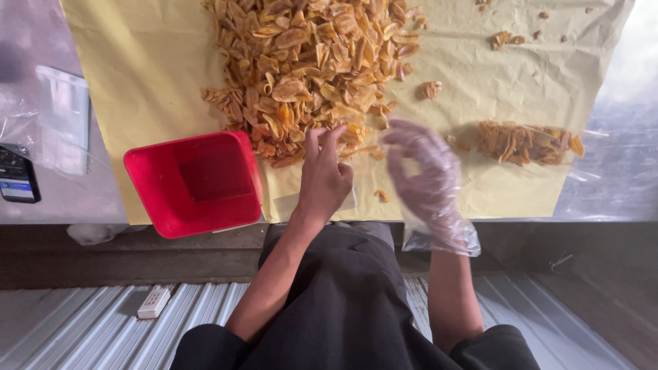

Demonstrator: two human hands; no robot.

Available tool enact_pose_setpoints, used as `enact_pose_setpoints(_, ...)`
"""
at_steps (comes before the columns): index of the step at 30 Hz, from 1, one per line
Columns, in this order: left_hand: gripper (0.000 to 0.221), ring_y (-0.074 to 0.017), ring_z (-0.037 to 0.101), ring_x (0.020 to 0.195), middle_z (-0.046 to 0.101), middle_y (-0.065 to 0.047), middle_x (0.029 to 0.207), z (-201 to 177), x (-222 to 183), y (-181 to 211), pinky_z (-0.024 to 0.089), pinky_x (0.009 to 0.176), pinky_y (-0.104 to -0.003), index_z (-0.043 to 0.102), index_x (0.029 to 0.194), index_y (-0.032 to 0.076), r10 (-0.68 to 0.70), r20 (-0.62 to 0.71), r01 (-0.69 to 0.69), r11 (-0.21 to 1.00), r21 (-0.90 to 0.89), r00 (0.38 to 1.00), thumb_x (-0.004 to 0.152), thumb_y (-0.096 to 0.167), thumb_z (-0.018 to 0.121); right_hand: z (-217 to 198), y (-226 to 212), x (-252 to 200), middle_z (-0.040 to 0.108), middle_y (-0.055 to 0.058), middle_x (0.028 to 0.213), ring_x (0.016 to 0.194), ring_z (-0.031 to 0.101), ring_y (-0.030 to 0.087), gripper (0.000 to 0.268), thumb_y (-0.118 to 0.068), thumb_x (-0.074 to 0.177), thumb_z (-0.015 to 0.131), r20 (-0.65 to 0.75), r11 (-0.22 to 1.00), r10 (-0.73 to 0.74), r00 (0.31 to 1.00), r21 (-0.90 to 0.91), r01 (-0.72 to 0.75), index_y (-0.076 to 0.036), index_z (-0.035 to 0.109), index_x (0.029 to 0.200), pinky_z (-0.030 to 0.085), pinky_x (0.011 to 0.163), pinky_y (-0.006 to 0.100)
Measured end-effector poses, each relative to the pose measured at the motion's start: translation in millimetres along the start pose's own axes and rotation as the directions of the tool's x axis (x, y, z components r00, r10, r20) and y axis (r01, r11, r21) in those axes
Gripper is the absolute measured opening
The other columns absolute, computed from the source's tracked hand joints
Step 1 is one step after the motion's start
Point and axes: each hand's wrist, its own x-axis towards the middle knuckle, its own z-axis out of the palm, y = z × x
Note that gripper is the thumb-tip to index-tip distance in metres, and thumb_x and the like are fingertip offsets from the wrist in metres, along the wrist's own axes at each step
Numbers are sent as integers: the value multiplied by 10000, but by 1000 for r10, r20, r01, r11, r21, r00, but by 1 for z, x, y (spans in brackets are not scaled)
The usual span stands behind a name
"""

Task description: The person scoops dried fruit slices from a large pile on a yellow sheet into a red container on a digital scale. They then transfer the weighed fruit into clear plastic bags, seal them, and place the finished packages on the table. The process is repeated multiple times.

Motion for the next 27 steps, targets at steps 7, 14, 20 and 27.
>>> enact_pose_setpoints(7,593,-360,653,1021,482,-189,1285,4,-6,-7,564,807,-427,542,1379,52,20,-85,-22,1000,-18,996,817,-128,611,29,167,61,670,162,1289,1036,697,239,579,-423,919,733,-33,715,671,740,293,-635,-128,526,1372,630,674,339)
enact_pose_setpoints(14,571,-375,695,973,502,-167,1310,4,-4,-16,576,764,-450,547,1392,75,-55,-98,55,998,-4,994,863,-129,603,119,190,112,503,66,1323,1204,526,285,940,-507,785,767,259,638,630,732,364,-678,-148,278,1503,585,845,526)
enact_pose_setpoints(20,603,-350,704,941,485,-177,1329,1,7,-17,585,751,-440,528,1411,70,-75,-91,71,996,-49,993,848,-128,609,162,174,118,733,148,1058,851,722,256,829,-155,740,882,214,786,423,880,396,-474,-59,329,1350,622,716,370)
enact_pose_setpoints(27,601,-340,705,866,486,-178,1322,5,7,-15,580,727,-433,521,1419,63,-86,-54,82,995,-61,995,854,-112,629,112,161,86,671,209,1104,605,584,194,472,152,881,661,254,194,414,874,914,-357,-134,454,1195,604,564,367)
